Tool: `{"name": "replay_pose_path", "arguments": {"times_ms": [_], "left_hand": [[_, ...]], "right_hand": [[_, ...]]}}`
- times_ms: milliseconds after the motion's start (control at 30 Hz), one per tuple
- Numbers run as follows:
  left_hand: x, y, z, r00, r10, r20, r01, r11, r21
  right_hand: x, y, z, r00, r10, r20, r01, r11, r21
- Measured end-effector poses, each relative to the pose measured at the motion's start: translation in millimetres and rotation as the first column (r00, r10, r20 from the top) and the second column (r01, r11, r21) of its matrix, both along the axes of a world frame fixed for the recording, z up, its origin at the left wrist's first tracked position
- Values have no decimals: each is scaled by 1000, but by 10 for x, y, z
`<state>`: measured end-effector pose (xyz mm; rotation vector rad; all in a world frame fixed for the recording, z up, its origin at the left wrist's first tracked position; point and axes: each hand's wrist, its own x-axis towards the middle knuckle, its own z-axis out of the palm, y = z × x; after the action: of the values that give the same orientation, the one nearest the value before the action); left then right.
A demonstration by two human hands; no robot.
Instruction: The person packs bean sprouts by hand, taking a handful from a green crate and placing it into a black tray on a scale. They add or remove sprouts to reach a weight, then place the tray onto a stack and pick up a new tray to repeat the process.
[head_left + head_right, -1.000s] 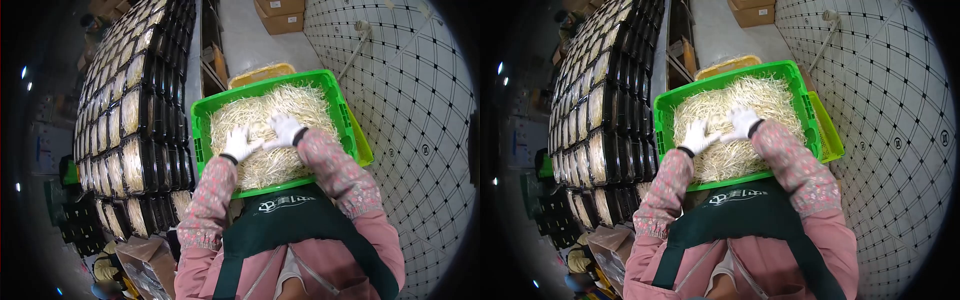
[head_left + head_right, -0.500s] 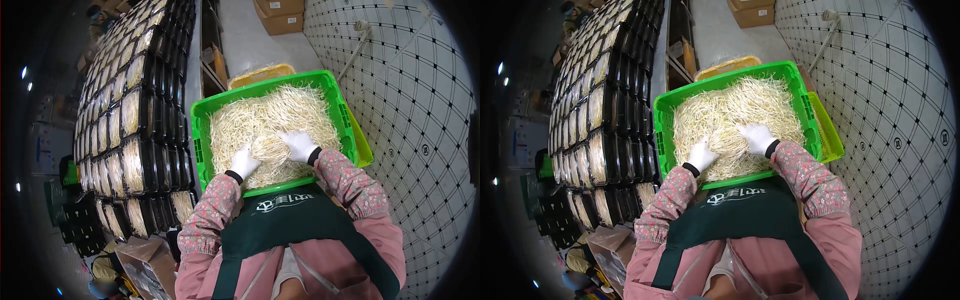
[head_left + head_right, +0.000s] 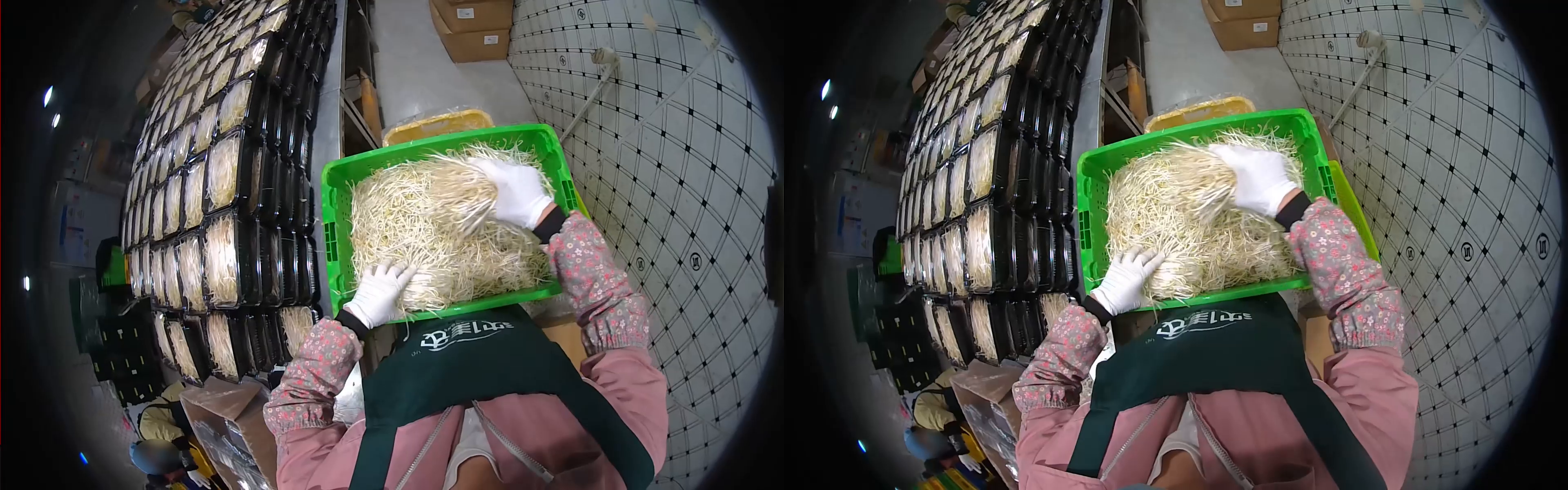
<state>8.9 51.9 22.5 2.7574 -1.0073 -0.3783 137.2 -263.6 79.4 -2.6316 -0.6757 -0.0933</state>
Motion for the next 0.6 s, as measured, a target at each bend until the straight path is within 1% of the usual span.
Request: {"name": "replay_pose_path", "arguments": {"times_ms": [33, 67, 100, 133, 167, 200, 267, 300, 367, 400, 433, 467, 500, 533, 567, 600], "left_hand": [[24, -21, 148, 994, -12, -110, 12, 1000, -1], [63, -46, 310, 975, -26, -220, 26, 1000, -4], [167, -73, 500, 918, -3, -397, -44, 993, -108], [319, -215, 791, 748, 180, -639, -235, 972, -1], [376, -222, 715, 871, 160, -465, -268, 947, -176], [433, -208, 588, 950, 167, -265, -256, 901, -349], [684, -205, 398, 981, 191, 21, -173, 928, -330], [753, -168, 216, 971, 239, -27, -237, 930, -279], [807, -139, -142, 942, 281, -182, -312, 934, -172], [823, -150, -269, 919, 299, -257, -335, 936, -111], [833, -197, -346, 923, 309, -229, -334, 939, -83], [873, -212, -468, 904, 356, -238, -381, 922, -69], [912, -219, -611, 881, 403, -247, -428, 902, -54], [926, -260, -633, 855, 452, -255, -476, 879, -38], [890, -314, -658, 835, 521, -177, -536, 843, -41], [914, -305, -640, 833, 511, -211, -531, 846, -48]], "right_hand": [[19, 161, -61, 999, 30, 43, -32, 999, 34], [71, 324, -316, 985, 101, 138, -115, 989, 95], [-3, 533, -254, 989, 127, 72, -128, 992, 9], [-15, 724, -406, 977, 214, -13, -214, 975, -59], [-91, 870, -526, 955, 258, -146, -271, 959, -81], [-138, 979, -663, 929, 290, -228, -348, 895, -280], [-224, 1010, -846, 921, 274, -278, -372, 830, -416], [-232, 957, -788, 941, 244, -236, -324, 852, -411], [-271, 798, -642, 970, 180, -161, -230, 891, -391], [-275, 745, -668, 960, 159, -230, -238, 896, -374], [-260, 691, -710, 946, 135, -295, -241, 902, -358], [-238, 626, -769, 927, 112, -358, -242, 908, -342], [-240, 563, -928, 946, 130, -298, -198, 957, -213], [-224, 566, -1038, 929, 72, -362, -149, 970, -190], [-201, 576, -1148, 905, 17, -424, -98, 981, -170], [-193, 582, -1202, 873, -36, -486, -42, 988, -149]]}}
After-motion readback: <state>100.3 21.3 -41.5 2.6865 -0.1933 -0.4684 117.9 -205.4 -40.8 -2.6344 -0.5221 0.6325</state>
